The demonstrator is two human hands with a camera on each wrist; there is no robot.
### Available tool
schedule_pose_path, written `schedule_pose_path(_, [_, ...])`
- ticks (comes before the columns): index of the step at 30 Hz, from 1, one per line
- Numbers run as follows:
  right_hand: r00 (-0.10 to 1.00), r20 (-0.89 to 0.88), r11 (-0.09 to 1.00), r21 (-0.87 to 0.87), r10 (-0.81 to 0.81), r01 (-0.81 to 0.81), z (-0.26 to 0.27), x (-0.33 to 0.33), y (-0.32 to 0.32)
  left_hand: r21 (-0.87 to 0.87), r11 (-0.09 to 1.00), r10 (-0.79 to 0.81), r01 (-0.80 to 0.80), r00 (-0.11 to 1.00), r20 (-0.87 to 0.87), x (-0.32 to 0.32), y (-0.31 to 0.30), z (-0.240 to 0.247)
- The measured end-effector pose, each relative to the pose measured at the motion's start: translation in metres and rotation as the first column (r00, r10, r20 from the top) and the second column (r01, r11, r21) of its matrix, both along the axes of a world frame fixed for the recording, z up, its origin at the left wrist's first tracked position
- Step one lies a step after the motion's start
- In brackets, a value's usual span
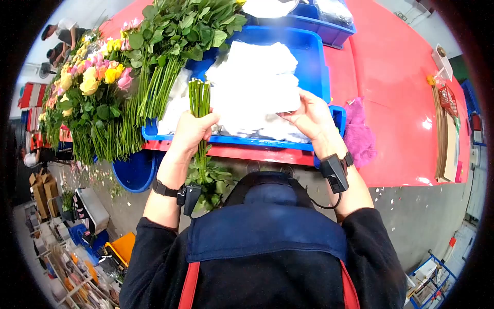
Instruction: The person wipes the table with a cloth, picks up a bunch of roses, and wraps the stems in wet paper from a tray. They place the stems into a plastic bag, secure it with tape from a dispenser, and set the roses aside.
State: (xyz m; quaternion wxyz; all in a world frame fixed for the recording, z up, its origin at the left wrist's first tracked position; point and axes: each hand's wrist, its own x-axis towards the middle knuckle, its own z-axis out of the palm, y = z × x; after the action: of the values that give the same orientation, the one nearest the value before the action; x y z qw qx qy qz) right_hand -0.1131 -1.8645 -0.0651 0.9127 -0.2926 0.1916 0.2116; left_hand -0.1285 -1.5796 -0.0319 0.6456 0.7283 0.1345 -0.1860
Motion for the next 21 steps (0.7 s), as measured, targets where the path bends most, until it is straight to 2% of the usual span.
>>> schedule_pose_path(2, [0.997, -0.055, 0.998, 0.024, -0.055, 0.056, 0.012, 0.002, -0.001, 0.060, 0.998, -0.024, 0.027, 0.999, -0.045, 0.000, 0.009, -0.015])
schedule_pose_path(3, [0.993, -0.087, 0.996, 0.038, -0.077, 0.081, 0.015, 0.002, 0.001, 0.162, 0.986, -0.035, 0.042, 0.998, -0.049, -0.002, 0.013, -0.019])
schedule_pose_path(6, [0.980, 0.197, 0.933, -0.353, 0.001, 0.070, 0.008, -0.001, 0.015, 0.415, 0.891, 0.028, -0.183, 0.935, 0.353, -0.017, 0.012, -0.025])
schedule_pose_path(7, [0.976, 0.219, 0.879, -0.464, -0.005, 0.109, 0.022, -0.005, 0.025, 0.460, 0.884, -0.025, -0.085, 0.974, 0.227, -0.021, 0.014, -0.011])
schedule_pose_path(10, [0.860, 0.496, 0.684, -0.668, 0.117, 0.292, 0.029, -0.009, 0.052, 0.324, 0.924, -0.203, 0.202, 0.979, -0.032, -0.028, 0.019, 0.000])
schedule_pose_path(11, [0.740, 0.652, 0.609, -0.657, 0.162, 0.446, 0.034, -0.015, 0.070, 0.252, 0.950, -0.186, 0.182, 0.983, -0.011, -0.031, 0.015, 0.003])
schedule_pose_path(12, [0.650, 0.638, 0.395, -0.769, 0.413, 0.503, 0.045, -0.025, 0.082, 0.216, 0.963, -0.179, 0.163, 0.982, 0.056, -0.034, 0.012, -0.001])
schedule_pose_path(13, [0.532, 0.564, 0.365, -0.822, 0.631, 0.438, 0.064, -0.035, 0.093, 0.178, 0.973, -0.170, 0.146, 0.978, 0.123, -0.036, 0.009, -0.009])
schedule_pose_path(14, [0.264, 0.620, 0.383, -0.709, 0.739, 0.592, 0.061, -0.034, 0.108, 0.140, 0.981, -0.158, 0.133, 0.969, 0.189, -0.037, 0.008, -0.009])
schedule_pose_path(15, [0.232, 0.587, 0.347, -0.703, 0.775, 0.621, 0.051, -0.032, 0.112, 0.098, 0.977, -0.186, 0.188, 0.982, -0.032, -0.037, 0.011, -0.003])
schedule_pose_path(16, [0.202, 0.552, 0.312, -0.695, 0.809, 0.648, 0.044, -0.031, 0.115, 0.107, 0.977, -0.185, 0.185, 0.983, -0.018, -0.040, 0.010, -0.003])
schedule_pose_path(18, [0.324, 0.587, 0.363, -0.758, 0.742, 0.542, 0.046, -0.025, 0.117, 0.128, 0.976, -0.178, 0.175, 0.984, 0.012, -0.048, 0.009, -0.003])
schedule_pose_path(19, [0.392, 0.590, 0.390, -0.786, 0.705, 0.480, 0.046, -0.024, 0.117, 0.064, 0.978, -0.193, 0.197, 0.980, -0.051, -0.051, 0.010, 0.002])
schedule_pose_path(20, [0.473, 0.576, 0.466, -0.818, 0.667, 0.338, 0.040, -0.024, 0.121, 0.003, 0.977, -0.210, 0.212, 0.971, -0.115, -0.054, 0.011, 0.007])
schedule_pose_path(21, [0.553, 0.545, 0.538, -0.820, 0.630, 0.196, 0.030, -0.025, 0.125, -0.069, 0.974, -0.221, 0.215, 0.970, -0.097, -0.058, 0.014, 0.005])
